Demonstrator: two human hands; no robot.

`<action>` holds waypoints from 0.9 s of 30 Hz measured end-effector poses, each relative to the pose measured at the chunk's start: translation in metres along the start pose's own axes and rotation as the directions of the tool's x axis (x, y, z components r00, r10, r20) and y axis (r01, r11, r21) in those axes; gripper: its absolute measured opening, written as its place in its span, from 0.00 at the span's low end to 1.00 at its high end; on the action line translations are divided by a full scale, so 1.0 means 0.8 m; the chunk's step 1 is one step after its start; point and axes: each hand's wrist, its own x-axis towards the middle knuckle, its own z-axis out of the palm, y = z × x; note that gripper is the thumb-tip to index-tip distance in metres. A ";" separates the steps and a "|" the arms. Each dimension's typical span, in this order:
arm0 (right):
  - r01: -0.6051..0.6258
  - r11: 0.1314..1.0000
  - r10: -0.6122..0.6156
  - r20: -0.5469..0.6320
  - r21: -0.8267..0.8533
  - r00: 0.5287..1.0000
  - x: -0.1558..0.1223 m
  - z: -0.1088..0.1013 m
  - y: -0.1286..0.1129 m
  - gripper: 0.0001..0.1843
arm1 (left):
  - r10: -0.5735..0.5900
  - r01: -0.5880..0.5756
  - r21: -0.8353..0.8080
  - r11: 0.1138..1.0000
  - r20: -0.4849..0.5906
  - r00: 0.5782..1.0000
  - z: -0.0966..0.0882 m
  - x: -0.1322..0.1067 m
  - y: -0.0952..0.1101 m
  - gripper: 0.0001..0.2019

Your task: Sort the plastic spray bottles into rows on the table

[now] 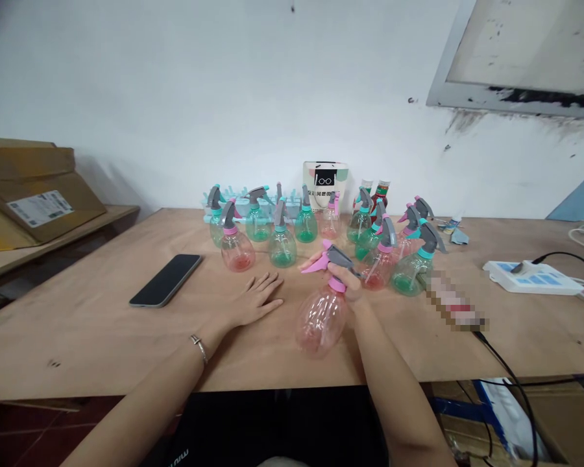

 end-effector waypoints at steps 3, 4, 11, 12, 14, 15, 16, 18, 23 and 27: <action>0.065 0.997 -0.070 -0.159 -0.038 0.985 -0.001 -0.026 -0.015 0.19 | 0.004 -0.004 -0.006 1.000 -0.004 1.000 0.001 0.000 0.000 0.36; 0.075 0.995 -0.089 -0.216 -0.070 0.972 -0.005 -0.038 -0.020 0.19 | 0.007 -0.007 -0.004 1.000 -0.005 1.000 0.001 -0.001 0.000 0.36; 0.024 0.874 -0.399 -0.688 -0.486 0.606 -0.063 -0.128 -0.065 0.16 | 0.018 -0.018 0.001 1.000 -0.003 1.000 0.002 0.000 -0.001 0.36; -0.015 0.841 -0.444 -0.707 -0.540 0.550 -0.071 -0.135 -0.075 0.16 | 0.020 -0.020 0.000 1.000 -0.004 1.000 0.002 0.000 -0.001 0.36; -0.089 0.770 -0.527 -0.709 -0.631 0.468 -0.082 -0.144 -0.090 0.15 | 0.020 -0.020 0.005 1.000 -0.002 1.000 0.001 0.000 -0.001 0.36; -0.122 0.733 -0.564 -0.698 -0.669 0.440 -0.085 -0.149 -0.095 0.15 | 0.017 -0.017 0.009 1.000 0.001 1.000 0.001 0.000 0.000 0.36; -0.148 0.706 -0.584 -0.688 -0.692 0.432 -0.086 -0.153 -0.097 0.15 | 0.015 -0.015 0.012 1.000 0.004 1.000 0.001 0.000 0.000 0.36; -0.194 0.684 -0.586 -0.689 -0.703 0.428 -0.085 -0.165 -0.093 0.14 | 0.012 -0.012 0.013 1.000 0.007 1.000 0.000 -0.001 0.001 0.36; -0.182 0.747 -0.528 -0.737 -0.639 0.422 -0.084 -0.197 -0.059 0.15 | 0.012 -0.012 0.009 1.000 0.008 1.000 -0.001 -0.001 0.001 0.36; -0.121 0.748 -0.505 -0.678 -0.652 0.534 -0.087 -0.195 -0.043 0.17 | 0.008 -0.008 0.007 1.000 0.011 1.000 0.000 -0.001 0.000 0.36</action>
